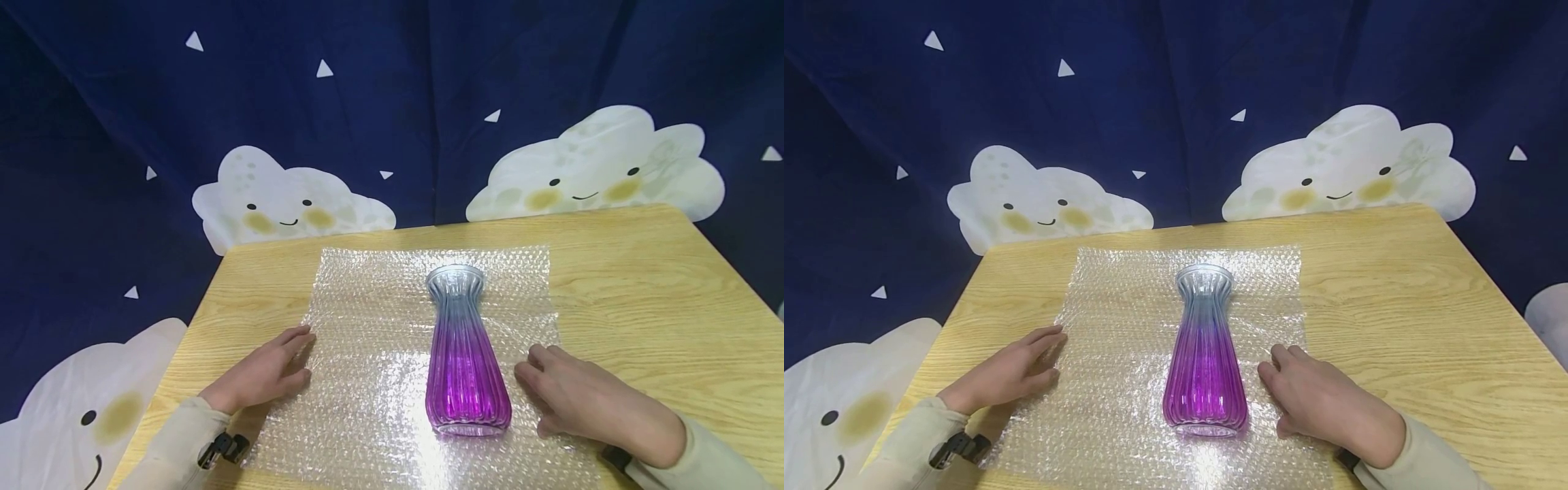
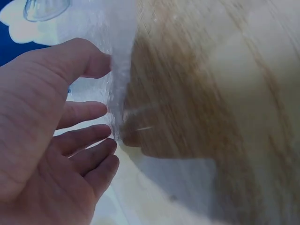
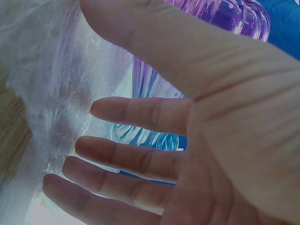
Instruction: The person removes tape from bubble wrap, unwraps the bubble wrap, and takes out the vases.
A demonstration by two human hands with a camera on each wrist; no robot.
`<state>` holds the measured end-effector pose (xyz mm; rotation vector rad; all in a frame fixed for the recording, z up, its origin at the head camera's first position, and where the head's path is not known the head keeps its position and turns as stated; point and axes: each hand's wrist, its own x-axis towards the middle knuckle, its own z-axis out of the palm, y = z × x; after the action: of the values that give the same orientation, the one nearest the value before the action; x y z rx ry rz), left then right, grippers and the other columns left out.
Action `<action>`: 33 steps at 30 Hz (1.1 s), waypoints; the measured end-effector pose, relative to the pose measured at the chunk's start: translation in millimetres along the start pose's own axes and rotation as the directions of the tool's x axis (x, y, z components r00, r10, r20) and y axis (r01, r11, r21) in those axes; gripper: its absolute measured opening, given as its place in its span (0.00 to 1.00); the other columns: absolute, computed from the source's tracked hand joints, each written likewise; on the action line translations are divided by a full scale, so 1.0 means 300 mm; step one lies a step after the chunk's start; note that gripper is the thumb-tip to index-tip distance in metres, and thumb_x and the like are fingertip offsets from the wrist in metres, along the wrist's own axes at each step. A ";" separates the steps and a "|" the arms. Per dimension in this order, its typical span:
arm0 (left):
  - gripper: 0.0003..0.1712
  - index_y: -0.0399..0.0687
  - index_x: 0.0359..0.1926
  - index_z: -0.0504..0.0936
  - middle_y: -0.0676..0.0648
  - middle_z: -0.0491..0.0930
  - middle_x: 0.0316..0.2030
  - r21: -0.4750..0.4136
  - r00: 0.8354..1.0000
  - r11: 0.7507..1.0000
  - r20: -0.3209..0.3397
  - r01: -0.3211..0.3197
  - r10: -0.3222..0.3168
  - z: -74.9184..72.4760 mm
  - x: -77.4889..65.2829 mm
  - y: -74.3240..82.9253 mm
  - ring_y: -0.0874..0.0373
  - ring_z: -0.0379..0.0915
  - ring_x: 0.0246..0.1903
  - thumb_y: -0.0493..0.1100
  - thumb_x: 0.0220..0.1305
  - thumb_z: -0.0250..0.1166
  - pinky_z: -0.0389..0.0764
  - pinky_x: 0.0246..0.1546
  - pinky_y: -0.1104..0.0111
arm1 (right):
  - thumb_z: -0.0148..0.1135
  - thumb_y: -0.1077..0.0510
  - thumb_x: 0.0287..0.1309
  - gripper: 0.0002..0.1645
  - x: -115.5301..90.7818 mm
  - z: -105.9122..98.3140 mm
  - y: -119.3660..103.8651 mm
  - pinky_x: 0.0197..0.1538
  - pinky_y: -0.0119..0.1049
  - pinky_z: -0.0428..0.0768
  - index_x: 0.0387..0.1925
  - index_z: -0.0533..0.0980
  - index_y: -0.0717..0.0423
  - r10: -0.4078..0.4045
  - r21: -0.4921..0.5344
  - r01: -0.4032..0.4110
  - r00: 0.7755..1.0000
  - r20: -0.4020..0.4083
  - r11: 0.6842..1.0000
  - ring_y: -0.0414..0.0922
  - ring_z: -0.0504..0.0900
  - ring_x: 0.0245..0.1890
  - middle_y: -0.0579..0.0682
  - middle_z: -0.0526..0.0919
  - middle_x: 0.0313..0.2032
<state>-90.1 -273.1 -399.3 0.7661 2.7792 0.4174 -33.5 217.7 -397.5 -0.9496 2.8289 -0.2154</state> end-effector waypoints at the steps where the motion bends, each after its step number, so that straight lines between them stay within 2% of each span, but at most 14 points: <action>1: 0.35 0.31 0.71 0.71 0.31 0.67 0.73 0.008 1.000 1.000 0.003 -0.001 0.001 -0.001 0.001 0.002 0.35 0.71 0.69 0.48 0.71 0.64 0.76 0.68 0.44 | 0.86 0.41 0.26 0.34 0.000 0.001 0.000 0.28 0.30 0.73 0.32 0.70 0.41 -0.001 -0.001 0.001 1.000 -0.001 1.000 0.37 0.66 0.32 0.38 0.68 0.32; 6: 0.35 0.30 0.70 0.71 0.30 0.67 0.73 0.032 1.000 0.999 0.005 -0.009 0.009 -0.006 0.003 0.012 0.34 0.68 0.71 0.48 0.70 0.65 0.74 0.70 0.43 | 0.86 0.40 0.27 0.34 -0.002 0.003 0.001 0.29 0.30 0.74 0.32 0.70 0.41 -0.007 -0.008 0.006 1.000 -0.005 1.000 0.37 0.66 0.32 0.38 0.68 0.32; 22: 0.36 0.32 0.72 0.70 0.30 0.66 0.74 0.089 0.994 0.993 -0.069 -0.073 0.079 -0.046 0.035 0.053 0.33 0.65 0.73 0.47 0.70 0.66 0.74 0.71 0.42 | 0.86 0.42 0.27 0.34 -0.006 0.004 -0.002 0.28 0.29 0.72 0.29 0.68 0.40 0.013 0.008 -0.013 1.000 0.003 1.000 0.37 0.66 0.32 0.38 0.68 0.31; 27: 0.37 0.35 0.72 0.71 0.31 0.65 0.75 0.098 0.992 0.992 -0.088 -0.082 0.091 -0.049 0.052 0.078 0.36 0.63 0.75 0.49 0.69 0.67 0.72 0.73 0.44 | 0.86 0.42 0.28 0.34 -0.003 -0.001 -0.005 0.29 0.30 0.72 0.29 0.68 0.40 0.023 0.013 -0.023 1.000 0.014 1.000 0.37 0.66 0.32 0.38 0.68 0.32; 33: 0.38 0.34 0.71 0.71 0.31 0.65 0.75 0.115 0.981 0.986 -0.137 -0.121 0.136 -0.053 0.082 0.118 0.35 0.64 0.74 0.49 0.67 0.69 0.70 0.74 0.45 | 0.86 0.42 0.27 0.34 0.001 -0.005 -0.006 0.28 0.30 0.73 0.30 0.69 0.41 0.034 0.013 -0.034 0.999 0.028 0.999 0.38 0.67 0.33 0.38 0.69 0.33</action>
<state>-98.9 -234.3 -376.2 0.9811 2.9157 0.3636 -32.8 216.3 -395.7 -0.8939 2.8119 -0.2153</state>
